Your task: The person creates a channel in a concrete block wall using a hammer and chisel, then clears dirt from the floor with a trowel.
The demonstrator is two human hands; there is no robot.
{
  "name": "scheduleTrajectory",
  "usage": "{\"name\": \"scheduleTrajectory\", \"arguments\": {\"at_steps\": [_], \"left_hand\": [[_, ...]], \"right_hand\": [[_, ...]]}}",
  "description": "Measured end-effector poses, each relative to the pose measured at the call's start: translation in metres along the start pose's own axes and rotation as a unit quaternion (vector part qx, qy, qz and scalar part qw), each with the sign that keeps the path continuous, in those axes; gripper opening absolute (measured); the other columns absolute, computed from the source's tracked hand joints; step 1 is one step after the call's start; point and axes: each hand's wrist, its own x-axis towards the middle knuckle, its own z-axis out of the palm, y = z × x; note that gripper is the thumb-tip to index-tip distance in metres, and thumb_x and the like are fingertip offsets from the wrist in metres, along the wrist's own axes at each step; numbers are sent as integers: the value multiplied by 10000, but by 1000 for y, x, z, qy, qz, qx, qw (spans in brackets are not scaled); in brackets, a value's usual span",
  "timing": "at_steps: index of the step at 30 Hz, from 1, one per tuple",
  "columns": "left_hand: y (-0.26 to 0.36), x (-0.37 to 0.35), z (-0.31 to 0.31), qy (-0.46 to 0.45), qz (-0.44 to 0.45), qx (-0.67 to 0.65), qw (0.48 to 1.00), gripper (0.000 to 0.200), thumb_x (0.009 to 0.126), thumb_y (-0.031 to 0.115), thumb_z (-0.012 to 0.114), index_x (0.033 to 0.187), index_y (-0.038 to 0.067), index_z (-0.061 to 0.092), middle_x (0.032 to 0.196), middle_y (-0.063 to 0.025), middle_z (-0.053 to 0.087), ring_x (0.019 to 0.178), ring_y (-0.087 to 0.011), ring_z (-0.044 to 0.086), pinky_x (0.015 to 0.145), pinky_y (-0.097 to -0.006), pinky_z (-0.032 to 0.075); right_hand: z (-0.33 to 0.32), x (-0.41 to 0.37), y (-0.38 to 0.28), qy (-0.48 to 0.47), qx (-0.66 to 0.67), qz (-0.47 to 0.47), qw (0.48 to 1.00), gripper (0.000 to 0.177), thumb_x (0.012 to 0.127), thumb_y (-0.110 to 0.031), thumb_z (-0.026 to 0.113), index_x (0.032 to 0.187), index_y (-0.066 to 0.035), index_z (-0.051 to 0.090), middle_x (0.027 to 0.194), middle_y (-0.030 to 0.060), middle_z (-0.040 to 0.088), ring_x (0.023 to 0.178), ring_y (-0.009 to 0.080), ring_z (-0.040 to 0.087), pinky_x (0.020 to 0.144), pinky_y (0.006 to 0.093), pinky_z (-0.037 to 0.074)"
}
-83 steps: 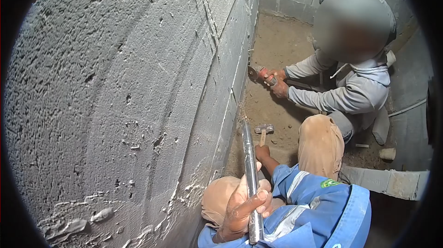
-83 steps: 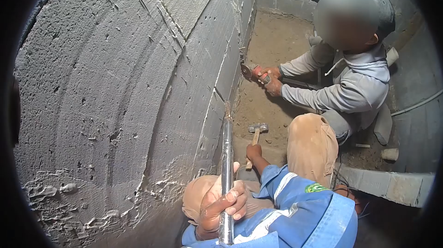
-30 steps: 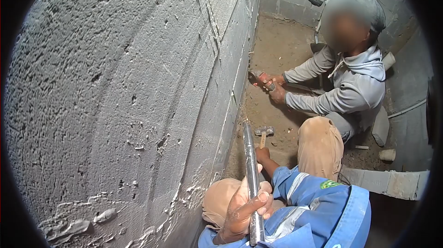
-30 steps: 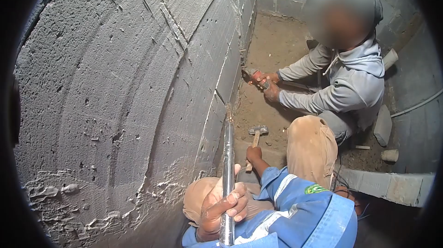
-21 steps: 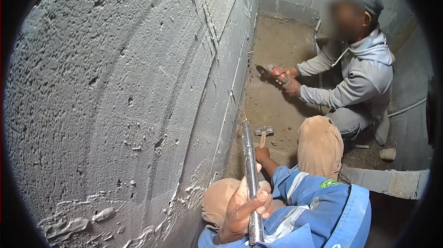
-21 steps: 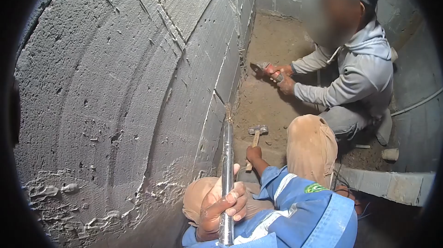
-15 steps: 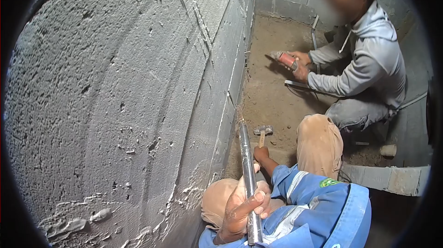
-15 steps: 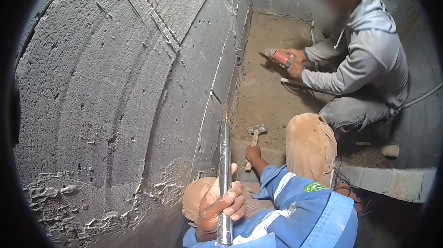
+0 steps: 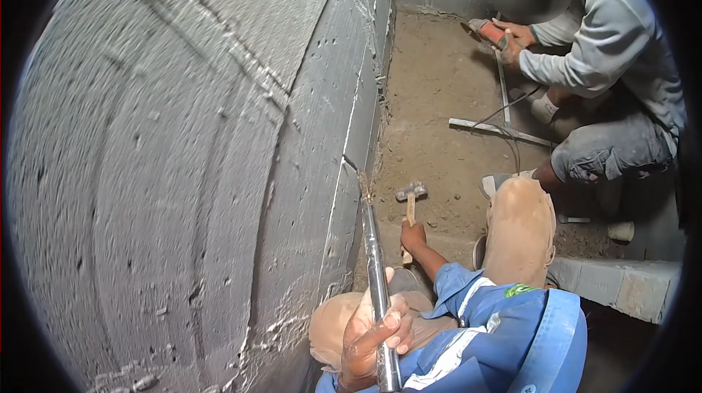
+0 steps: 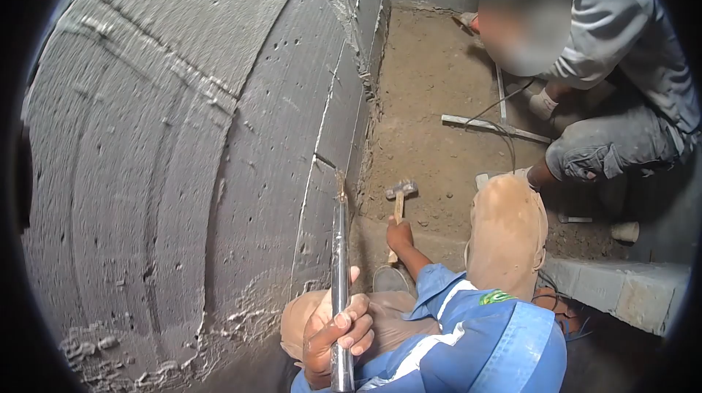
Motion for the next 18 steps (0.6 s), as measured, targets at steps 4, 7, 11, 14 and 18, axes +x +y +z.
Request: {"name": "scheduleTrajectory", "arguments": {"at_steps": [4,7,11,14,18], "left_hand": [[12,10,69,83,-1,29,996,699,883,-1,575,1479,89,220,838,-35,427,602,-92,445,549,-264,421],[8,21,79,115,3,64,991,696,885,14,574,1481,79,221,832,-28,415,578,-87,430,527,-255,415],[4,32,82,138,-14,76,987,709,877,-3,576,1483,96,221,830,-31,423,585,-98,440,535,-266,413],[1,38,84,156,-16,77,985,720,872,-15,577,1484,108,220,829,-34,429,590,-107,448,541,-275,412],[-3,44,90,162,-17,69,984,735,865,-32,579,1486,125,220,828,-37,437,597,-118,458,549,-286,410]], "right_hand": [[-21,-4,-103,-71,113,34,990,527,940,-471,494,1132,15,555,1093,290,617,1028,455,595,881,493,464],[-19,49,-159,-16,89,-53,995,551,938,-480,508,1055,57,547,1016,307,626,965,457,616,833,496,478],[-20,124,-235,23,63,-127,990,481,941,-422,516,1049,46,552,1006,309,630,974,461,612,826,508,480],[-37,152,-243,-20,-36,-126,991,424,939,-363,512,1113,22,552,1060,286,630,1018,444,605,856,503,482],[-75,166,-229,-91,-179,-119,972,362,928,-261,509,1172,4,540,1133,257,623,1073,409,602,895,488,484]]}}
